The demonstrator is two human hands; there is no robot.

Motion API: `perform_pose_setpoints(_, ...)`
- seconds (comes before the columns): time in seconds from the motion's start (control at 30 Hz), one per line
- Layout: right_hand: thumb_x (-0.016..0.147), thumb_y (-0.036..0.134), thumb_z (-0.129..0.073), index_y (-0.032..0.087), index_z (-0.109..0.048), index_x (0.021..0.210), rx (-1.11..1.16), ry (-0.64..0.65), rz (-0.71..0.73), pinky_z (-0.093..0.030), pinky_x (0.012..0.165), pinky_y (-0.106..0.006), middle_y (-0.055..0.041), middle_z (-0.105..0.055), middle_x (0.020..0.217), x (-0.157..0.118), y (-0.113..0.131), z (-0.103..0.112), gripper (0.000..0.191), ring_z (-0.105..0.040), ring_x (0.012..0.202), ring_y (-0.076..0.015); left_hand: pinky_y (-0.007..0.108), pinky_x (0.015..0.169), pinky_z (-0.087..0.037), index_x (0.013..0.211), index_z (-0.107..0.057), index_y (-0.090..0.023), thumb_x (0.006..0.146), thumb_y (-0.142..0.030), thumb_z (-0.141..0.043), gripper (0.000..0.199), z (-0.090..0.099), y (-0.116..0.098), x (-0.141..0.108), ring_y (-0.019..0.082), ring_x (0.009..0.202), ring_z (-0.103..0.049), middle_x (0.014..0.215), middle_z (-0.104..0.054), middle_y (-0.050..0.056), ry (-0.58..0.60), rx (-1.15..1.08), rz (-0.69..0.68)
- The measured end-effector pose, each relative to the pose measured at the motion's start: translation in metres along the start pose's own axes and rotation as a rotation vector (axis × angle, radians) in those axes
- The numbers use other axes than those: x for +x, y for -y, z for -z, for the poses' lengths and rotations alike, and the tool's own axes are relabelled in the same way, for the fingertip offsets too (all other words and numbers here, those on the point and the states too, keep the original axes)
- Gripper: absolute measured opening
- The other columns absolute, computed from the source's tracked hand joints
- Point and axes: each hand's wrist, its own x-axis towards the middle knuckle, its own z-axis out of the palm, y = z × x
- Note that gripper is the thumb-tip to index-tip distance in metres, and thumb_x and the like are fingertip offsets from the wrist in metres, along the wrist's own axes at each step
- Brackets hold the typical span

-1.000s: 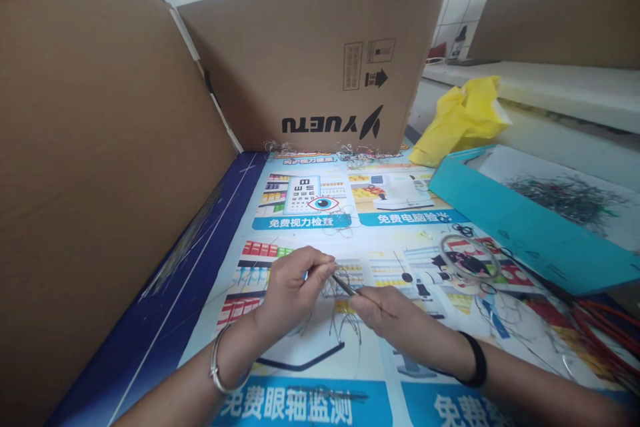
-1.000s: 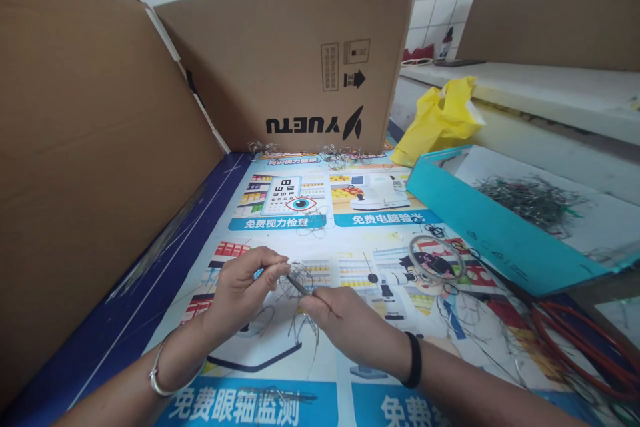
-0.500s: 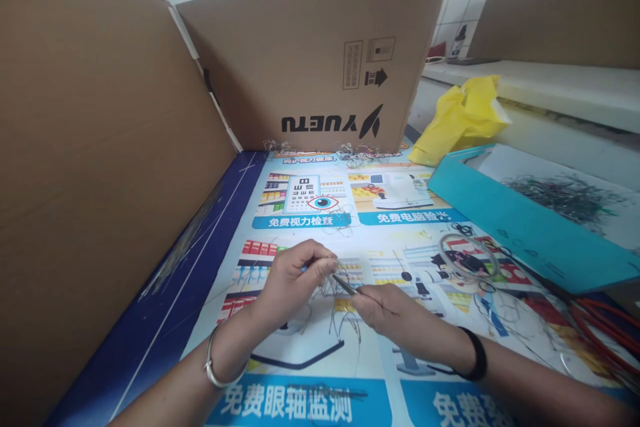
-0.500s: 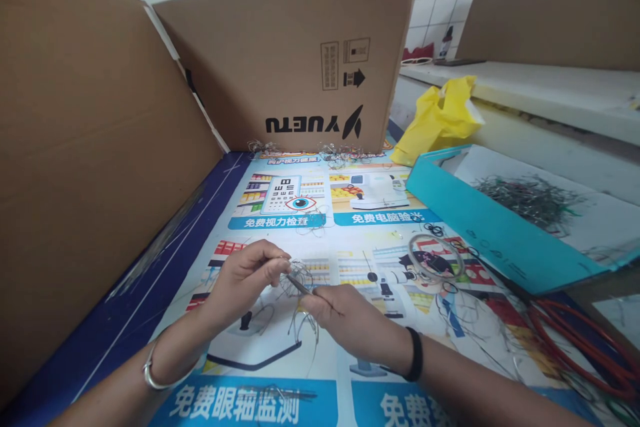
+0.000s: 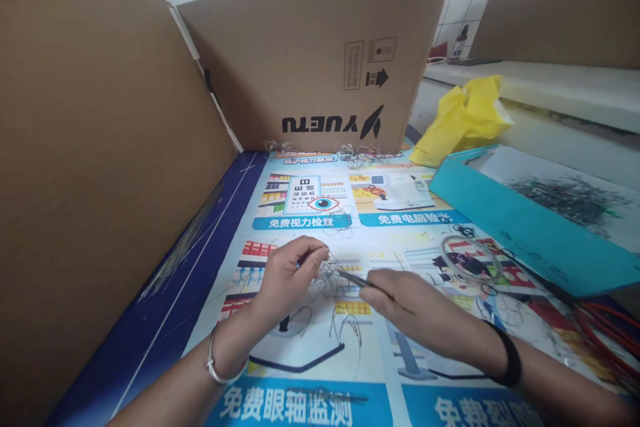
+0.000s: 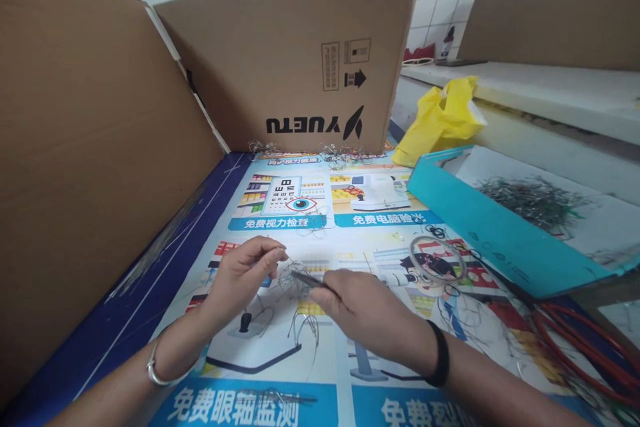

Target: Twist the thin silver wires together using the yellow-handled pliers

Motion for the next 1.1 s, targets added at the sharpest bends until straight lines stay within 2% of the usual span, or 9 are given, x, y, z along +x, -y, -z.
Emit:
perform_pose_setpoints(0.07, 0.090, 0.048, -0.028, 0.019, -0.046, 0.073, -0.136, -0.128, -0.050, -0.029, 0.055, -0.025, -0.0033, -0.054, 0.071, 0.000, -0.003, 0.005, 0.039, -0.047, 0.063, -0.0146, 0.021, 0.057, -0.044, 0.076, -0.062, -0.015, 0.081, -0.017, -0.055, 0.009, 0.001, 0.001, 0.001, 0.009, 0.058, -0.056, 0.070, -0.064, 0.001, -0.028, 0.135, -0.095)
perform_pose_setpoints(0.13, 0.091, 0.046, -0.029, 0.019, -0.047, 0.075, -0.222, -0.195, -0.013, -0.031, 0.058, -0.026, -0.0044, -0.055, 0.074, 0.000, -0.006, 0.006, 0.036, -0.048, 0.068, -0.0164, 0.022, 0.061, -0.046, 0.077, -0.063, -0.015, 0.080, -0.016, -0.056, 0.008, 0.000, 0.003, 0.001, 0.011, 0.064, -0.060, 0.072, -0.067, 0.002, -0.032, 0.224, -0.203)
perform_pose_setpoints(0.23, 0.091, 0.044, -0.031, 0.019, -0.048, 0.077, -0.293, -0.232, 0.051, -0.032, 0.060, -0.027, -0.0042, -0.055, 0.075, 0.001, -0.008, 0.001, 0.033, -0.049, 0.070, -0.0172, 0.023, 0.064, -0.047, 0.081, -0.064, -0.016, 0.080, -0.016, -0.056, 0.008, -0.005, 0.007, -0.002, 0.013, 0.069, -0.063, 0.075, -0.069, 0.003, -0.030, 0.308, -0.318)
perform_pose_setpoints(0.33, 0.091, 0.043, -0.034, 0.019, -0.048, 0.077, -0.362, -0.263, 0.085, -0.031, 0.060, -0.027, -0.0039, -0.055, 0.075, 0.003, -0.010, -0.008, 0.031, -0.050, 0.070, -0.0179, 0.023, 0.063, -0.047, 0.083, -0.064, -0.016, 0.081, -0.015, -0.055, 0.009, -0.008, 0.009, -0.005, 0.013, 0.068, -0.063, 0.075, -0.070, 0.003, -0.004, 0.364, -0.351)
perform_pose_setpoints(0.53, 0.092, 0.045, -0.029, 0.019, -0.049, 0.077, -0.417, -0.268, 0.074, -0.028, 0.053, -0.027, -0.0028, -0.057, 0.070, 0.004, -0.015, -0.018, 0.036, -0.054, 0.063, -0.0171, 0.024, 0.063, -0.047, 0.084, -0.064, -0.016, 0.081, -0.016, -0.055, 0.010, -0.009, 0.008, -0.005, 0.014, 0.070, -0.064, 0.077, -0.070, 0.003, 0.039, 0.321, -0.303)
perform_pose_setpoints(0.73, 0.092, 0.046, -0.026, 0.019, -0.050, 0.074, -0.385, -0.326, 0.115, -0.029, 0.051, -0.026, -0.0026, -0.058, 0.067, 0.008, -0.022, -0.022, 0.040, -0.054, 0.059, -0.0156, 0.023, 0.064, -0.046, 0.085, -0.064, -0.015, 0.079, -0.021, -0.057, 0.010, -0.002, 0.004, 0.001, 0.013, 0.069, -0.061, 0.077, -0.068, 0.003, 0.144, 0.159, -0.149)
perform_pose_setpoints(0.83, 0.093, 0.046, -0.025, 0.018, -0.049, 0.074, -0.382, -0.375, 0.117, -0.030, 0.051, -0.025, -0.0028, -0.057, 0.067, 0.012, -0.029, -0.023, 0.041, -0.053, 0.059, -0.0144, 0.024, 0.066, -0.045, 0.083, -0.063, -0.015, 0.083, -0.022, -0.052, 0.013, 0.005, 0.008, 0.006, 0.013, 0.072, -0.058, 0.077, -0.065, 0.003, 0.170, 0.111, -0.071)
perform_pose_setpoints(0.9, 0.093, 0.046, -0.026, 0.018, -0.049, 0.073, -0.395, -0.406, 0.117, -0.030, 0.051, -0.024, -0.0023, -0.056, 0.065, 0.015, -0.035, -0.024, 0.041, -0.052, 0.058, -0.0141, 0.025, 0.068, -0.044, 0.080, -0.061, -0.015, 0.083, -0.021, -0.050, 0.013, 0.009, 0.014, 0.010, 0.013, 0.073, -0.056, 0.077, -0.062, 0.003, 0.162, 0.102, -0.068)
perform_pose_setpoints(1.1, 0.093, 0.045, -0.027, 0.018, -0.049, 0.071, -0.423, -0.451, 0.156, -0.030, 0.051, -0.023, -0.0021, -0.054, 0.064, 0.024, -0.047, -0.032, 0.040, -0.050, 0.057, -0.0129, 0.026, 0.068, -0.044, 0.089, -0.058, -0.016, 0.076, -0.017, -0.056, 0.013, 0.011, 0.034, 0.016, 0.013, 0.075, -0.051, 0.084, -0.056, 0.003, 0.300, 0.141, -0.144)
